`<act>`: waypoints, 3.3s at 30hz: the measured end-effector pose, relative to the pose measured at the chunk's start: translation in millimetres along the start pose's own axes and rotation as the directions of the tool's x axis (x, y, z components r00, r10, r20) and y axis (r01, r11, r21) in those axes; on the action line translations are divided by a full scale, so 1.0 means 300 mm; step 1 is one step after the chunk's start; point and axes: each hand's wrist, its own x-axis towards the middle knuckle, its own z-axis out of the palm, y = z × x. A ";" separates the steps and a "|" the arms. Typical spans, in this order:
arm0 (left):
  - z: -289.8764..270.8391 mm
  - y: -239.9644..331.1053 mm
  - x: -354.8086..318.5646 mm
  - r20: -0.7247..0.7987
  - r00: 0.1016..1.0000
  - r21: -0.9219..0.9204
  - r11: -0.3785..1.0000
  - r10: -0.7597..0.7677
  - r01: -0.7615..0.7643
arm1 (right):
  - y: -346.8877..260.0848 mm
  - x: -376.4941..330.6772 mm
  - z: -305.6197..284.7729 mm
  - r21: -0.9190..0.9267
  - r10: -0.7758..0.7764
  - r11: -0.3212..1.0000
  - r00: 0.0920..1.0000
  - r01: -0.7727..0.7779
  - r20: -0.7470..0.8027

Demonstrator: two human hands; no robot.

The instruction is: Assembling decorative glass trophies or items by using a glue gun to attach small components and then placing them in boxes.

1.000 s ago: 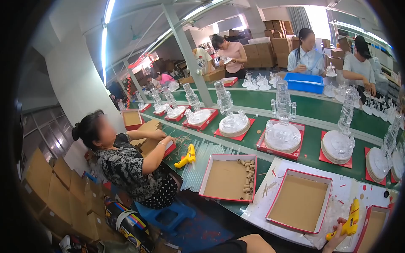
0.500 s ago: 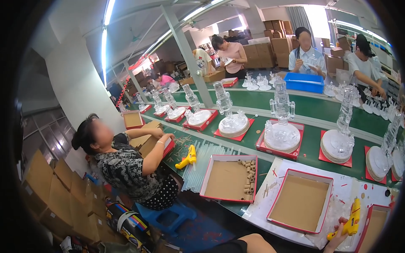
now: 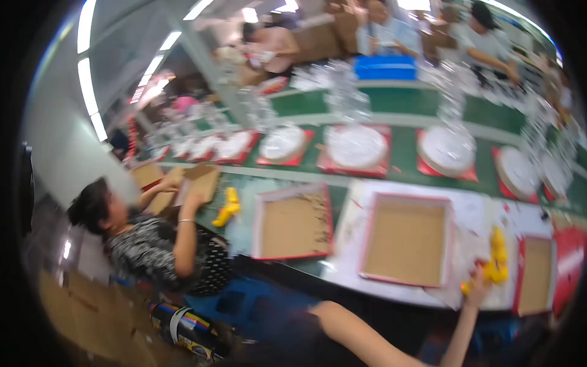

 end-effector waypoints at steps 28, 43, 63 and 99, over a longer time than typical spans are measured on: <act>-0.646 -0.137 -0.851 -0.717 0.386 0.601 0.233 0.580 0.765 | -0.171 -0.074 0.082 -0.052 0.012 0.999 0.992 -0.006 0.129; -0.682 -0.141 -0.860 -0.712 0.367 0.604 0.256 0.598 0.755 | -0.211 -0.053 0.100 -0.071 0.013 0.997 0.994 -0.006 0.104; -0.677 -0.145 -0.850 -0.719 0.356 0.596 0.265 0.597 0.758 | -0.204 -0.050 0.089 -0.071 0.016 0.997 0.994 -0.009 0.104; -0.678 -0.114 -0.886 -0.672 0.408 0.671 0.275 0.618 0.689 | -0.349 -0.182 0.578 -0.566 0.180 0.370 0.540 0.737 0.822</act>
